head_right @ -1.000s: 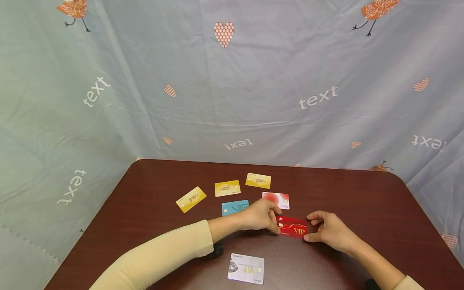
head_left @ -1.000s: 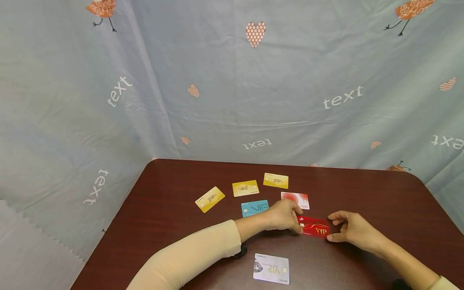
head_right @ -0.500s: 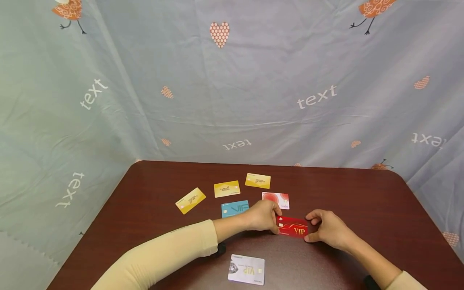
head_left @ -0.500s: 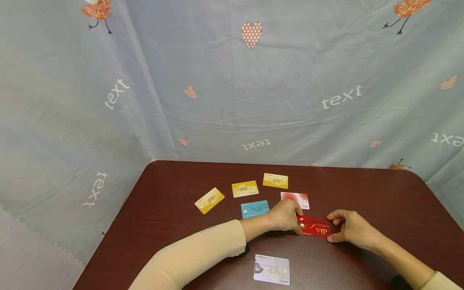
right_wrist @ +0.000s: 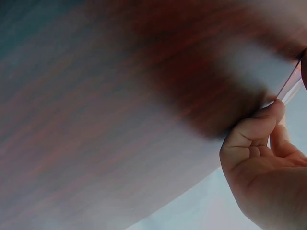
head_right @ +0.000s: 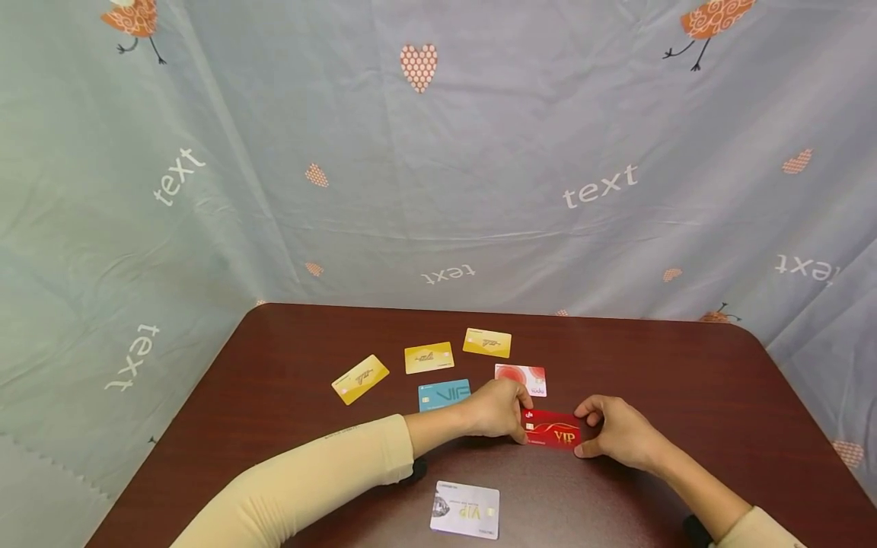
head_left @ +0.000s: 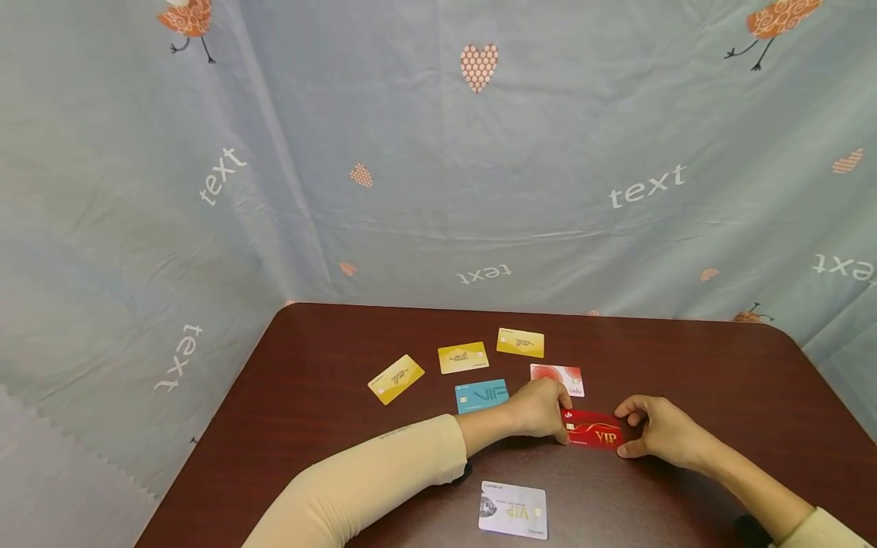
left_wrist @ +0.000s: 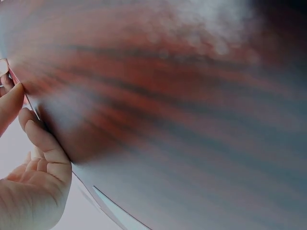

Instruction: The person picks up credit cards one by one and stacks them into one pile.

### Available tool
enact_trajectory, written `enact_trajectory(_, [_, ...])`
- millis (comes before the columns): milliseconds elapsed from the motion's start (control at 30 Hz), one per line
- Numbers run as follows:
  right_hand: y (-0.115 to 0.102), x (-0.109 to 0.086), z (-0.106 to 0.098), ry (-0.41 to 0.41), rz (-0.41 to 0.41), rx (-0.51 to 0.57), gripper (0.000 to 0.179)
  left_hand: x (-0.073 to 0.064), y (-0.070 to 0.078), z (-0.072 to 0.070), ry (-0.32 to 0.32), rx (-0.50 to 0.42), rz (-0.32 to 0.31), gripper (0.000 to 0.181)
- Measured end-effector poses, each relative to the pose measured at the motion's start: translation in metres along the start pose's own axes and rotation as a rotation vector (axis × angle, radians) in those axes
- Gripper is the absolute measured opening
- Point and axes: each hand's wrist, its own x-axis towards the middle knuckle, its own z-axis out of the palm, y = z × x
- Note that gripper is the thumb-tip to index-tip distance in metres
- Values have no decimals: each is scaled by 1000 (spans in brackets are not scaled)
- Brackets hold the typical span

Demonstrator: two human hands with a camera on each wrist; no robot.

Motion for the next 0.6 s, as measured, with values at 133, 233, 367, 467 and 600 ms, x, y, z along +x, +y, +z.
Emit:
enact_trajectory(133, [-1, 0, 1, -6, 2, 34, 54, -1, 0, 0, 0, 2, 7, 36])
enact_trajectory(233, [-2, 0, 2, -13, 8, 59, 52, 0, -2, 1, 1, 5, 16, 37])
enact_trajectory(367, [-3, 0, 3, -20, 17, 84, 52, 1, -4, 2, -3, 6, 29, 38])
enact_trajectory(467, [-3, 0, 3, -18, 12, 84, 53, 0, -4, 2, -9, 16, 34, 38])
enact_trajectory(600, [-4, 0, 2, -7, -5, 66, 54, 0, -2, 1, 1, 43, 36, 39])
